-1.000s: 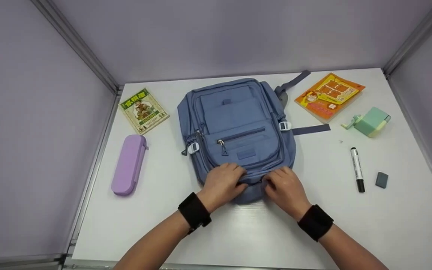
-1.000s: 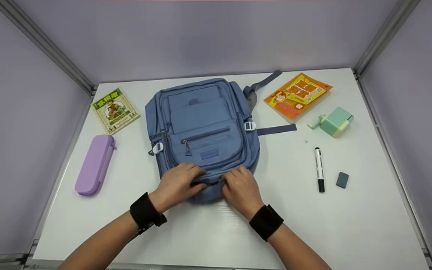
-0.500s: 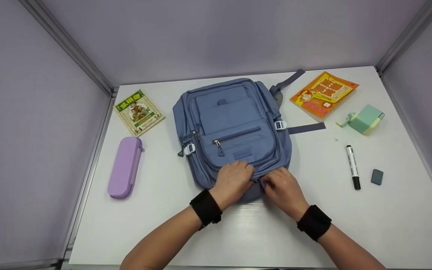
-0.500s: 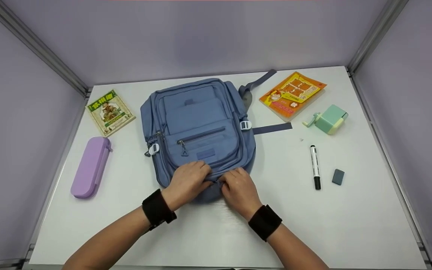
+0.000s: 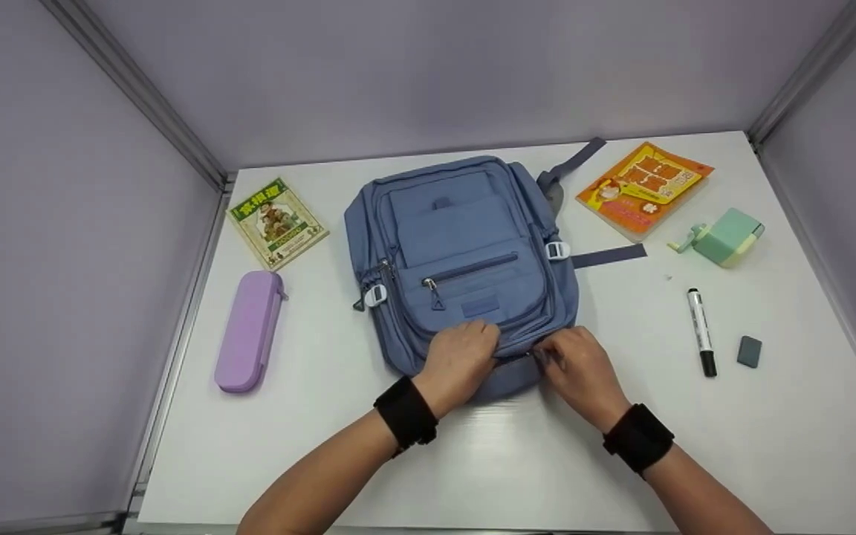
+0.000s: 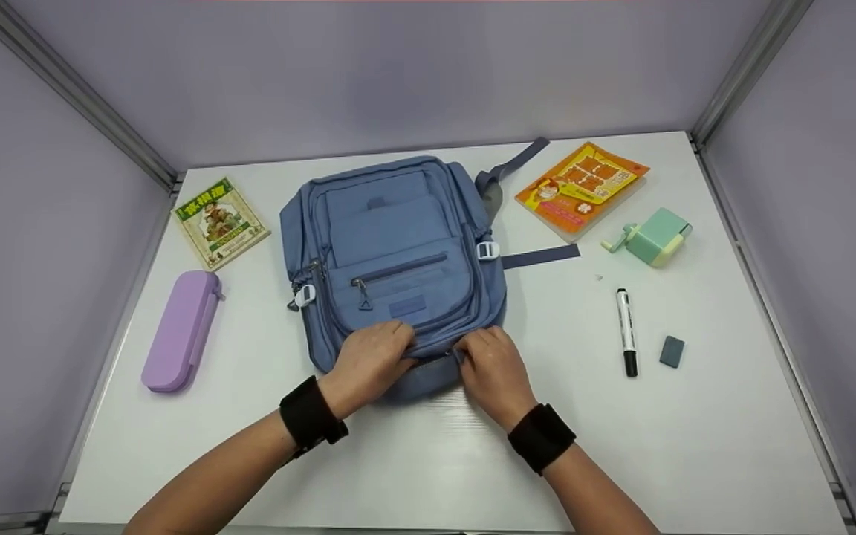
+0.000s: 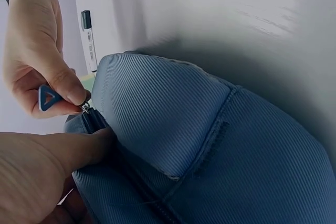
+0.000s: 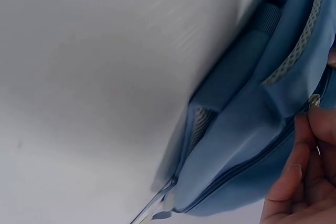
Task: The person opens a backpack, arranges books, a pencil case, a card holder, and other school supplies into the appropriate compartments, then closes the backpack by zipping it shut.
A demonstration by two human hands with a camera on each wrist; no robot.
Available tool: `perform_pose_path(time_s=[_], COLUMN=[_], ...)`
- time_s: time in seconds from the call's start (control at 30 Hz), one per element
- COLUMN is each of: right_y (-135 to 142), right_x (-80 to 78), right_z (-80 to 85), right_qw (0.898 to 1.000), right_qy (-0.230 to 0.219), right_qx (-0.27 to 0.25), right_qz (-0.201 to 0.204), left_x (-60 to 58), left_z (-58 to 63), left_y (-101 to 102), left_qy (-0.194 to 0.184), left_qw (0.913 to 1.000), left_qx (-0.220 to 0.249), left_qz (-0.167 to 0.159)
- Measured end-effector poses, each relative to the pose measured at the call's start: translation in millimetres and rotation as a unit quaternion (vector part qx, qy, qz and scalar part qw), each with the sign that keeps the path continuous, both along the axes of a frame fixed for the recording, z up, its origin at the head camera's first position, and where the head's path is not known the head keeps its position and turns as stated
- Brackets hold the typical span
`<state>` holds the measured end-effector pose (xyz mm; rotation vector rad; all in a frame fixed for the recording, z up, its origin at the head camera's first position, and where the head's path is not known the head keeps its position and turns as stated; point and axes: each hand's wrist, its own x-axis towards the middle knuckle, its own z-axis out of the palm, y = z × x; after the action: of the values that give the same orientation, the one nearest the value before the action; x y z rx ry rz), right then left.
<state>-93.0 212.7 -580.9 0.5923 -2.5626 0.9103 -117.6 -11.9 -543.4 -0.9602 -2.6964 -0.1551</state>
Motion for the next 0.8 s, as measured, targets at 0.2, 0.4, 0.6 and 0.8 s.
perform_pose_path(time_s=[0.2,0.4,0.6,0.8], right_y=[8.6,12.7,21.8,30.1], right_x=[-5.5,-8.1,-11.4,-16.0], right_z=[-2.0,-4.1,-4.8,-7.9], right_qw=[1.000,0.999,0.997,0.995], right_qy=[-0.015,-0.023,-0.034,-0.043], right_qx=[-0.009,-0.013,-0.014,-0.003], right_qz=[-0.021,-0.029,-0.061,-0.091], left_x=[-0.1,0.7,1.6,2.7], left_z=[0.1,1.8,3.3,4.5], left_y=[-1.1,-1.9,-5.1,-7.8], left_qy=[-0.004,-0.007,-0.030,-0.038], left_qw=[1.0000,1.0000,0.9995,0.9992], left_qx=[0.001,0.000,0.005,0.011], left_qz=[-0.001,-0.002,0.000,-0.002])
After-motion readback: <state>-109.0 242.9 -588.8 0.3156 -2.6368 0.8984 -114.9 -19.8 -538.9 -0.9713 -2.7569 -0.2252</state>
